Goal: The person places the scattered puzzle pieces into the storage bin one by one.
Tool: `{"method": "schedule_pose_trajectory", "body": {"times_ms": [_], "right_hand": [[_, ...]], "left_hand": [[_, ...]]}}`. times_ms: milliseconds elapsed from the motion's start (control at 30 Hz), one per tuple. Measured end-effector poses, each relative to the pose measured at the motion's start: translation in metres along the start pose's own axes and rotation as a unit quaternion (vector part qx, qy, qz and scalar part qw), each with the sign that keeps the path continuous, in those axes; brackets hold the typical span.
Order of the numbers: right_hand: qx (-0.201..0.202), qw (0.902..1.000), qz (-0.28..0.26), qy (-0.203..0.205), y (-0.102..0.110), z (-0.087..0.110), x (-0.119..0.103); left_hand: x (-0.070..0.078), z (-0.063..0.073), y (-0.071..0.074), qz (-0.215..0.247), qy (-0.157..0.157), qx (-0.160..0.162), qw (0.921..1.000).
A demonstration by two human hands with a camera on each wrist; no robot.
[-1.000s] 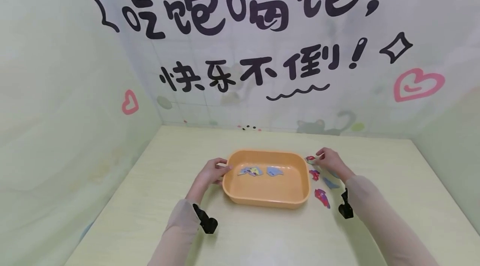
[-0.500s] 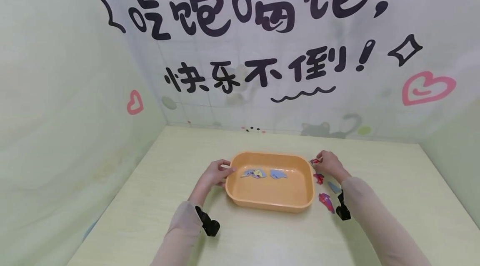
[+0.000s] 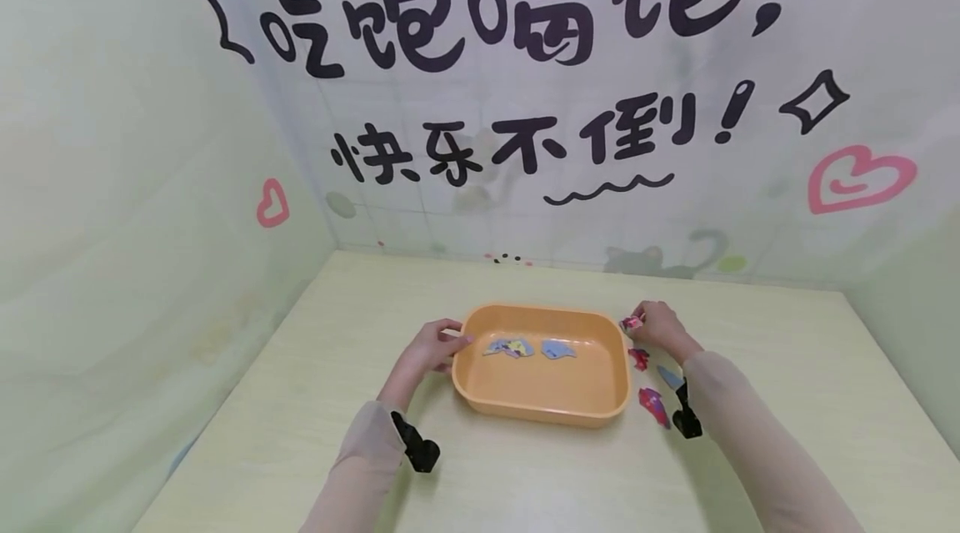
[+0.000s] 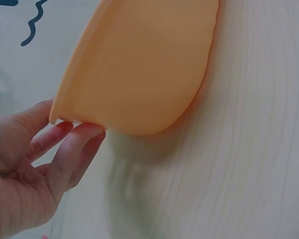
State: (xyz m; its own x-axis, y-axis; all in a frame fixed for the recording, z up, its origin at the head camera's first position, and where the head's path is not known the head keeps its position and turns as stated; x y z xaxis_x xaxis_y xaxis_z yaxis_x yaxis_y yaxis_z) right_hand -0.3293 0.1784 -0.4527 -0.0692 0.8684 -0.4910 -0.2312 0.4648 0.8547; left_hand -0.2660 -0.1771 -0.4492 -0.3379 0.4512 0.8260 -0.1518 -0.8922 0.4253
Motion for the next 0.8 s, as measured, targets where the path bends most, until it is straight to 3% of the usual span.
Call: {"method": "schedule_pose_trajectory", "body": {"times_ms": [167, 500, 800], "right_hand": [[-0.008, 0.9992, -0.032, 0.022, 0.006, 0.006, -0.006], [-0.033, 0.9973, -0.042, 0.05, 0.021, 0.017, -0.012], [-0.029, 0.9973, -0.055, 0.04, 0.041, 0.025, -0.022]], "left_hand": [[0.0, 0.0, 0.0, -0.005, 0.005, 0.0, 1.0], [0.001, -0.003, 0.0, -0.014, 0.006, -0.006, 0.9999], [0.0, -0.004, 0.0, -0.014, 0.006, -0.011, 0.9998]]}}
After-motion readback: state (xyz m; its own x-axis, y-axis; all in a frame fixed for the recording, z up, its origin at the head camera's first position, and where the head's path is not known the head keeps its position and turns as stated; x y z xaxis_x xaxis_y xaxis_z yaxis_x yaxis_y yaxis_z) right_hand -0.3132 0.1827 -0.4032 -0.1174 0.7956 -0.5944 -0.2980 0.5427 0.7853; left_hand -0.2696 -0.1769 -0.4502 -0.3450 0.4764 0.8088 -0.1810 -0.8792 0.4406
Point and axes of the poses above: each hand's wrist, its own z-axis away from the middle knuckle, its own y-axis out of the back of the hand, x = y × z, the point moved 5 cm from there along -z, towards the middle knuckle, and after that the axes turned 1 degree about y, right-handed, at the moved point
